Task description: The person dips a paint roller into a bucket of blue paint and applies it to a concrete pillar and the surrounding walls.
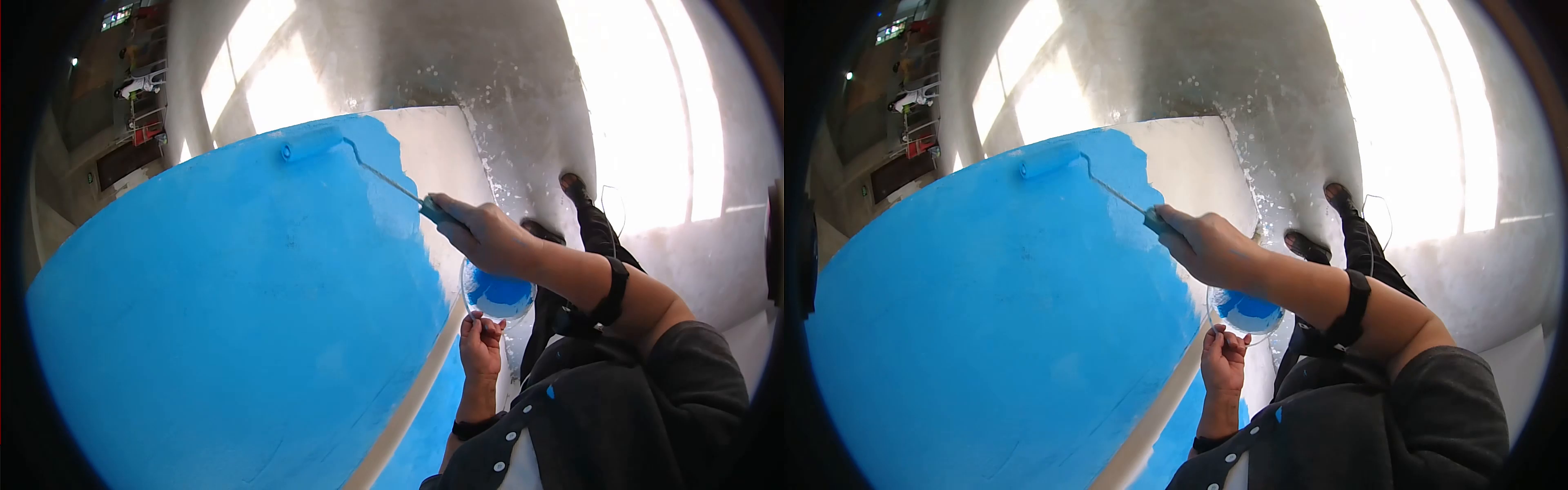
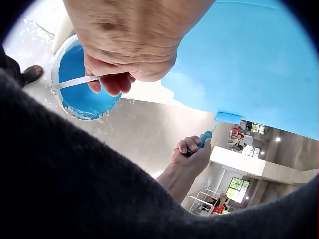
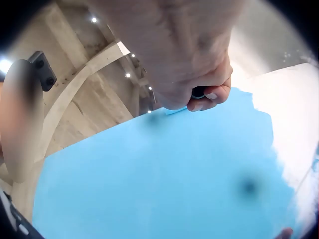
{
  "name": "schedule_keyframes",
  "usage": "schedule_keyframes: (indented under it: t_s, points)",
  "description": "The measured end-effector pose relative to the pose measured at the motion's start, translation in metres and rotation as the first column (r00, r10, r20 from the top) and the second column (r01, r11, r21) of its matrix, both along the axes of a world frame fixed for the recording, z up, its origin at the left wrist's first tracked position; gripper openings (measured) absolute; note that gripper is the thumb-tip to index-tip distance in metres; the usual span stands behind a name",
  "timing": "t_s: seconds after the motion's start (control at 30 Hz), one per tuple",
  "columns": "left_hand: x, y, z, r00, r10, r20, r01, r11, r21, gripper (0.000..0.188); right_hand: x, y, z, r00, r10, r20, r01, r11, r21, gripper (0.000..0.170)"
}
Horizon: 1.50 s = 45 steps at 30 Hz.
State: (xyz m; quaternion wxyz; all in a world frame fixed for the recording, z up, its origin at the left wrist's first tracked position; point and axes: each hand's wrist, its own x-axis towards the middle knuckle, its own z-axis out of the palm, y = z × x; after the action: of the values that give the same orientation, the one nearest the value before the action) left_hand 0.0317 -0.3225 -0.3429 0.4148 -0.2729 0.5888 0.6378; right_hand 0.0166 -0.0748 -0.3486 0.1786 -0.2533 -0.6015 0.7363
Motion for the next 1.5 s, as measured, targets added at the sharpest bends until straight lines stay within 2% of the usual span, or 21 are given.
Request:
schedule_keyframes:
  t_s: [0.03,0.1,0.17,0.23,0.3,0.4,0.5,0.53,0.57,0.67,0.73,0.83,0.87,0.9,0.97,1.03,1.1,1.2,1.27,1.33,1.5]
  points:
    - [-0.002,0.001,0.001,1.000,-0.007,-0.002,0.007,1.000,0.000,0.012,-0.006,0.015,0.010,0.998,0.038,0.040,-0.037,0.999,-0.033,0.036]
    - [0.001,0.004,0.002,1.000,0.006,-0.010,-0.006,1.000,-0.022,0.011,-0.020,0.021,0.012,1.000,-0.009,-0.030,0.010,0.999,0.033,0.037]
    - [0.002,0.001,0.002,1.000,0.004,0.008,-0.004,1.000,-0.010,0.011,-0.018,0.021,0.021,0.991,0.094,0.093,-0.094,0.996,-0.009,0.038]
    - [0.002,0.002,0.001,1.000,0.005,0.006,-0.005,1.000,-0.023,0.012,-0.004,-0.002,0.006,0.998,0.010,-0.056,-0.007,0.998,0.055,0.035]
    - [0.002,0.002,0.003,0.999,-0.033,-0.027,0.031,0.996,-0.080,0.012,0.000,0.010,0.015,0.999,0.041,-0.026,-0.038,0.994,0.099,0.037]
    - [0.005,0.002,0.004,1.000,-0.023,-0.021,0.021,0.998,-0.063,0.011,-0.023,0.046,0.032,0.995,0.099,0.022,-0.099,0.995,-0.003,0.033]
    - [0.005,0.001,0.002,1.000,-0.006,-0.004,0.006,0.998,-0.055,0.011,-0.024,0.034,0.033,0.997,0.076,0.027,-0.075,0.996,-0.039,0.035]
    - [0.006,-0.002,0.000,1.000,-0.015,-0.011,0.014,0.999,-0.036,0.011,-0.012,0.027,0.033,0.996,0.083,-0.040,-0.086,0.994,-0.072,0.037]
    - [0.005,-0.003,-0.003,1.000,-0.023,-0.017,0.022,1.000,-0.012,0.011,-0.005,0.006,0.021,0.997,0.024,-0.073,-0.020,0.998,0.051,0.037]
    - [0.005,-0.002,-0.003,1.000,-0.007,-0.022,0.006,0.999,-0.054,0.012,-0.004,0.007,0.036,0.997,0.034,-0.065,-0.029,0.997,0.074,0.037]
    - [0.004,0.000,-0.003,1.000,-0.003,-0.031,0.002,0.999,-0.047,0.012,-0.024,0.028,0.047,0.998,0.066,-0.021,-0.065,0.997,0.038,0.037]
    - [0.007,-0.004,-0.002,1.000,-0.001,-0.024,-0.001,0.998,-0.061,0.011,-0.027,0.027,0.056,0.993,0.118,0.010,-0.118,0.993,-0.007,0.038]
    - [0.007,-0.004,-0.002,1.000,0.007,-0.015,-0.008,0.997,-0.080,0.011,-0.019,0.020,0.054,0.985,0.153,0.076,-0.154,0.988,0.004,0.037]
    - [0.007,-0.003,-0.003,1.000,0.020,-0.010,-0.020,0.996,-0.091,0.012,-0.010,0.008,0.050,0.985,0.158,0.067,-0.160,0.987,0.020,0.037]
    - [0.004,-0.003,-0.003,1.000,0.002,-0.029,-0.004,0.997,-0.081,0.012,0.001,-0.006,0.049,0.994,0.041,-0.099,-0.027,0.990,0.139,0.037]
    - [0.004,-0.006,-0.001,1.000,0.002,-0.011,-0.002,1.000,-0.023,0.012,-0.007,0.006,0.054,0.997,0.047,-0.066,-0.039,0.992,0.124,0.039]
    - [0.005,0.001,-0.001,1.000,-0.001,-0.025,0.000,1.000,-0.011,0.011,-0.026,0.031,0.066,0.996,0.088,-0.023,-0.089,0.996,-0.014,0.041]
    - [0.005,0.000,-0.001,1.000,-0.010,-0.014,0.009,0.998,-0.063,0.013,-0.023,0.021,0.068,0.995,0.069,-0.073,-0.068,0.998,0.011,0.039]
    - [0.003,0.003,0.000,1.000,-0.003,-0.028,0.002,0.998,-0.065,0.013,-0.011,0.008,0.068,0.993,0.021,-0.120,-0.007,0.993,0.119,0.038]
    - [0.005,0.002,0.003,0.999,-0.002,-0.033,-0.001,0.996,-0.089,0.013,-0.011,0.010,0.068,0.992,0.039,-0.120,-0.029,0.996,0.087,0.038]
    - [0.007,-0.002,-0.002,0.999,0.035,-0.033,-0.035,0.999,0.011,0.012,-0.024,0.021,0.092,0.991,0.096,-0.092,-0.086,0.991,0.100,0.040]
